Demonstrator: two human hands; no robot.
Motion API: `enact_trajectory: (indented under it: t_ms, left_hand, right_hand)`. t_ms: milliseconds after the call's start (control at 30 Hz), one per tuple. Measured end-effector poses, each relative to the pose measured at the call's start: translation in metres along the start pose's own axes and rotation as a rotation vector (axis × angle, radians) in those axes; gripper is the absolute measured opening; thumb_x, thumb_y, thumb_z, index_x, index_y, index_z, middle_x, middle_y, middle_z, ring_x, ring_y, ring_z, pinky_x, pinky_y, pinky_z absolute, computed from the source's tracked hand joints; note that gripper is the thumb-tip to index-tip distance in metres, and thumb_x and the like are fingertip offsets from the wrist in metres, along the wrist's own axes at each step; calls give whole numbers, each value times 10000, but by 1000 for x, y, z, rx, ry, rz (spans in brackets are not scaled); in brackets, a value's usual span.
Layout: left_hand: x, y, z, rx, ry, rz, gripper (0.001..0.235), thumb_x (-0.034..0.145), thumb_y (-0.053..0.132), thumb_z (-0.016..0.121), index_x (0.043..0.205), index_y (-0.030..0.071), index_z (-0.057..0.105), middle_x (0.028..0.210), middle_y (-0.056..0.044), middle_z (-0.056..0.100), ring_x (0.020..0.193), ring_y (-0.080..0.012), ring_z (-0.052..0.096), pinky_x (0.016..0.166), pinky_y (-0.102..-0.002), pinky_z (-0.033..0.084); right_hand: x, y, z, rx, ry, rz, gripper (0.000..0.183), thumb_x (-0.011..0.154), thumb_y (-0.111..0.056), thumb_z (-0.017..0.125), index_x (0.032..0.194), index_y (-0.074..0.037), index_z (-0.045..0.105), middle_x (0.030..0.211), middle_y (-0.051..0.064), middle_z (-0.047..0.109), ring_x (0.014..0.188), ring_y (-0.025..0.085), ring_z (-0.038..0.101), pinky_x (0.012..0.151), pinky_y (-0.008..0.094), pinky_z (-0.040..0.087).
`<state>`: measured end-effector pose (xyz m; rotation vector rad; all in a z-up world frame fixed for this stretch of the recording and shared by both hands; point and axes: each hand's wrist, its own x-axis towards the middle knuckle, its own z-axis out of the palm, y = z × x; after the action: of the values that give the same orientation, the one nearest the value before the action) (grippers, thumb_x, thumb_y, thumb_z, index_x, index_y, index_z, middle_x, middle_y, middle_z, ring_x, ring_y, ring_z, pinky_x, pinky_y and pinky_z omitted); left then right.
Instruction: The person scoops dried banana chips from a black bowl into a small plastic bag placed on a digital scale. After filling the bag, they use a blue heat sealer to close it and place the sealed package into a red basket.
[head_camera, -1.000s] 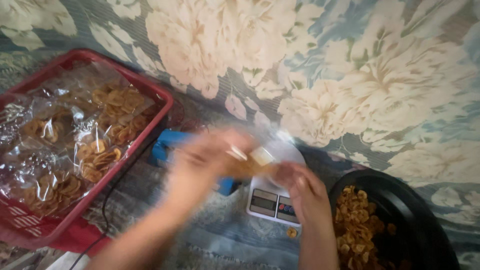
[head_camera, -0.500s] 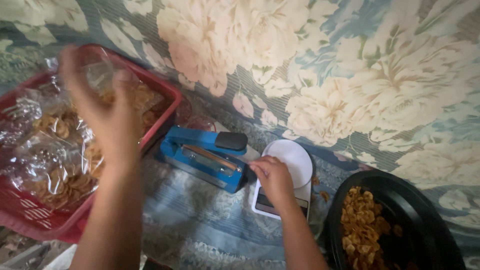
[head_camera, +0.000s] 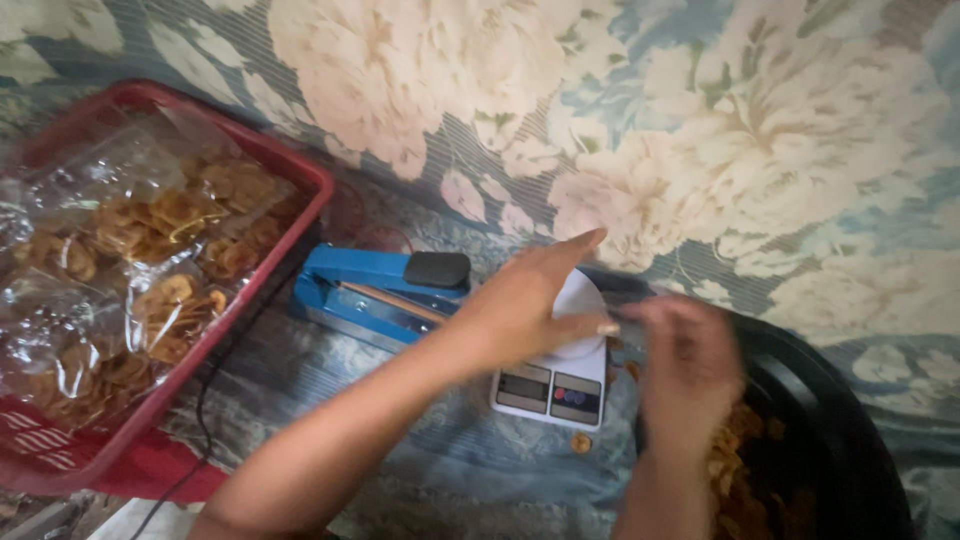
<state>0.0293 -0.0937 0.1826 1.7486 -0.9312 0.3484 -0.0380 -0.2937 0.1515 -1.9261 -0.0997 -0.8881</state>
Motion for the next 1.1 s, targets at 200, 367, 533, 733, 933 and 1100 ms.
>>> enact_trajectory:
  t_ms: [200,367,533,733,933,1100]
  left_hand:
    - [18,-55,41,-685,-374,-272,230,958,184,750,1094,-1,774,991,-106,801,934,-132,732,864,-289,584]
    - [17,-41,67,-704,-232,-212,201,966,226,725,956,26,739,873,-33,779,802,-48,694,742,-237,545]
    - [18,-22,73,-419,-49,-277,331,952,247,798,785,3,649,642,-46,557,620,-62,463,557,-260,393]
    - [32,-17,80,-596,-73,-262,307,961,244,762,805,18,624,664,14,549,626,-38,447,565,-239,384]
    - [41,-10,74,-456,49,-359,331,852,240,834,700,28,630,611,4,597,566,-39,487,513,-234,409]
    - [42,-11,95,-551,93,-459,396,855,233,848,648,27,582,587,0,583,565,-58,483,519,-247,416]
  right_hand:
    - [17,-16,-54,4,267,-96,78,1199,40,567,1145,30,512,947,102,621,762,138,601,728,261,530]
    - [18,-18,-57,45,339,-21,54,1157,4,538,1174,-16,492,892,56,584,612,80,529,536,228,437]
    - [26,-1,-69,-46,351,0,73,1211,-37,568,1178,-12,508,783,49,547,594,75,486,496,240,359]
    - [33,11,-73,-143,325,45,99,1203,-62,587,1160,3,526,775,37,546,622,79,480,540,246,371]
    - [36,-29,-56,-852,292,-398,386,867,69,759,1184,81,539,1044,229,589,946,317,581,849,406,488]
    - [5,-38,-20,-241,43,70,369,833,58,784,1160,-3,624,1074,110,684,1007,182,665,909,315,538]
